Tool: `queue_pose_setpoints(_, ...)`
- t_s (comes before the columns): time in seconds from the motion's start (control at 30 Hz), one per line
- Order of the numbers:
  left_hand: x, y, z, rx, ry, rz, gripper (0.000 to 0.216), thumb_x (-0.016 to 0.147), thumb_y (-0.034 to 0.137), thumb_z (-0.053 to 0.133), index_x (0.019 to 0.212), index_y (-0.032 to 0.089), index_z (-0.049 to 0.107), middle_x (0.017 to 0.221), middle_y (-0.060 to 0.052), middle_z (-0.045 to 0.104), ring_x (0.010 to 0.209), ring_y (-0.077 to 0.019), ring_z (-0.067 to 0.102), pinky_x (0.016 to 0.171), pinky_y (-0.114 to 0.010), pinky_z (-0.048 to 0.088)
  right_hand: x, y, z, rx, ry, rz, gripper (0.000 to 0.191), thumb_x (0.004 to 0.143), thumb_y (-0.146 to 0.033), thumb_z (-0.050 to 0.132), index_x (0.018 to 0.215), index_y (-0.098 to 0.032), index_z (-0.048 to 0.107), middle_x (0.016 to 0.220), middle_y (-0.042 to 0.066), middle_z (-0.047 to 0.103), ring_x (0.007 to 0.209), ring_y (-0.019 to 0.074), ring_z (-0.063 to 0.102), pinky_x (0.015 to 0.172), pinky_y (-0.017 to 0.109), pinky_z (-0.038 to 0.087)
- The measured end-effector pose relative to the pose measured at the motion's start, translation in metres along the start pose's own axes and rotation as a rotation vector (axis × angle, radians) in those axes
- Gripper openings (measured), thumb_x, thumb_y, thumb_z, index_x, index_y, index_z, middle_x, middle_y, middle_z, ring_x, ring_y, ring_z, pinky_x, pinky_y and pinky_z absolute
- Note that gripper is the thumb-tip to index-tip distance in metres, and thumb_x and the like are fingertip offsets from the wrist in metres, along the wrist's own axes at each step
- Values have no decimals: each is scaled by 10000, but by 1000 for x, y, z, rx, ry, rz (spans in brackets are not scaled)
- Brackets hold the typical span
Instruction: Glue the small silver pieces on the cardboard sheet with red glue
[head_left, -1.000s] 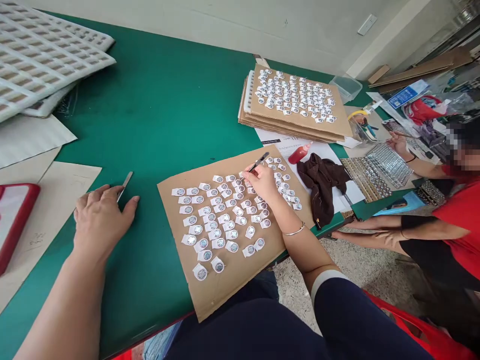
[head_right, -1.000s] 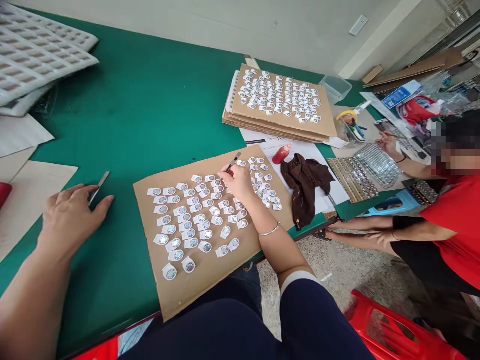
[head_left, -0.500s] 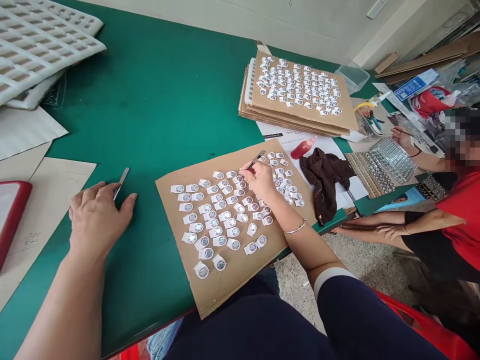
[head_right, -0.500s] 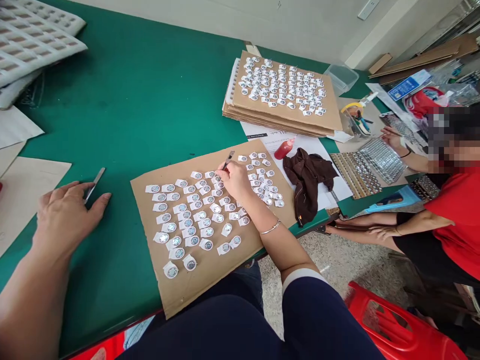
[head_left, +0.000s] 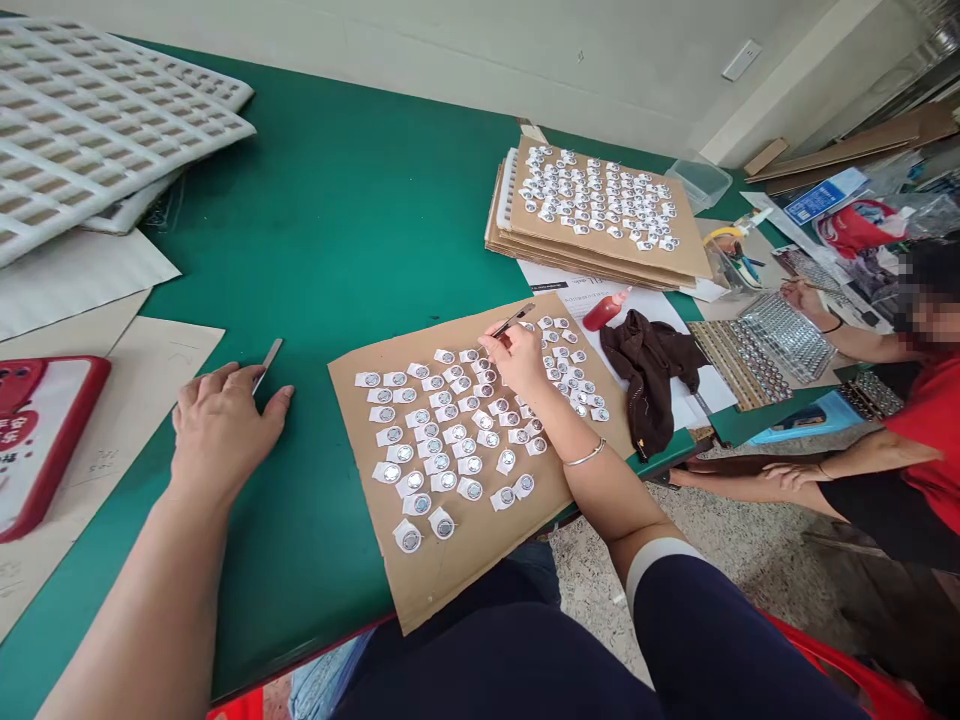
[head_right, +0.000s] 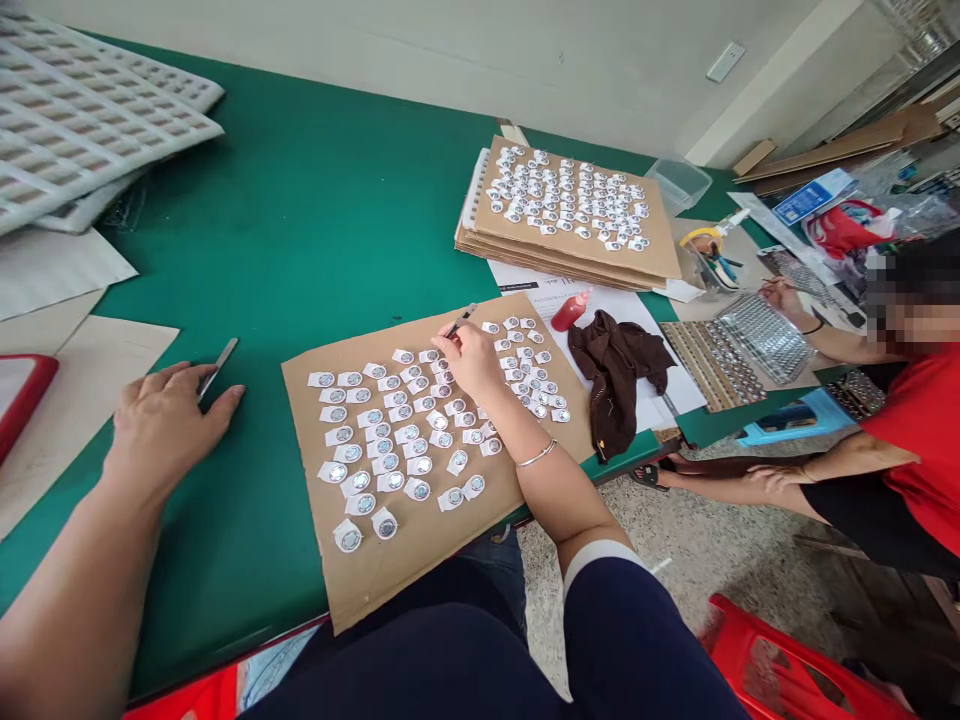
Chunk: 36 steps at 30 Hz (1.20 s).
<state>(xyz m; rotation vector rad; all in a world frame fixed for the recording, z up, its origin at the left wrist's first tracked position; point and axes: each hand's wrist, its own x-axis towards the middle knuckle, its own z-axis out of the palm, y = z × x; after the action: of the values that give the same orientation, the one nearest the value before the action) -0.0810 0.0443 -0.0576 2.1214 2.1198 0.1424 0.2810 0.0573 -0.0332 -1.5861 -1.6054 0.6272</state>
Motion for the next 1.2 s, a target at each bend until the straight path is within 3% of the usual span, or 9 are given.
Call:
queue_pose_setpoints(0.63, -3, 5, -6, -16, 15, 15, 677, 883, 585, 249, 1293, 96, 477, 1316, -197, 437, 1256, -351, 338, 1038, -501, 292, 0, -4, 7, -116, -59, -5, 105, 827, -292, 536, 780, -202, 562, 794, 29, 635, 639, 120, 587, 589, 280, 477)
queue_pose_setpoints(0.97, -4, 7, -4, -25, 25, -7, 657, 875, 584, 270, 1277, 114, 493, 1305, -184, 449, 1249, -342, 350, 1033, -496, 304, 0, 7, 9, -49, -59, 19, 107, 812, -305, 550, 806, -199, 560, 738, 8, 619, 636, 117, 594, 607, 280, 500)
queue_pose_setpoints(1.2, -6, 11, -8, -9, 26, -43, 577, 871, 517, 350, 1278, 135, 496, 1311, -162, 457, 1230, -362, 348, 999, -505, 344, -3, -18, -3, 53, 9, -56, 108, 804, -296, 576, 793, -188, 582, 745, 4, 623, 626, 103, 594, 612, 267, 502)
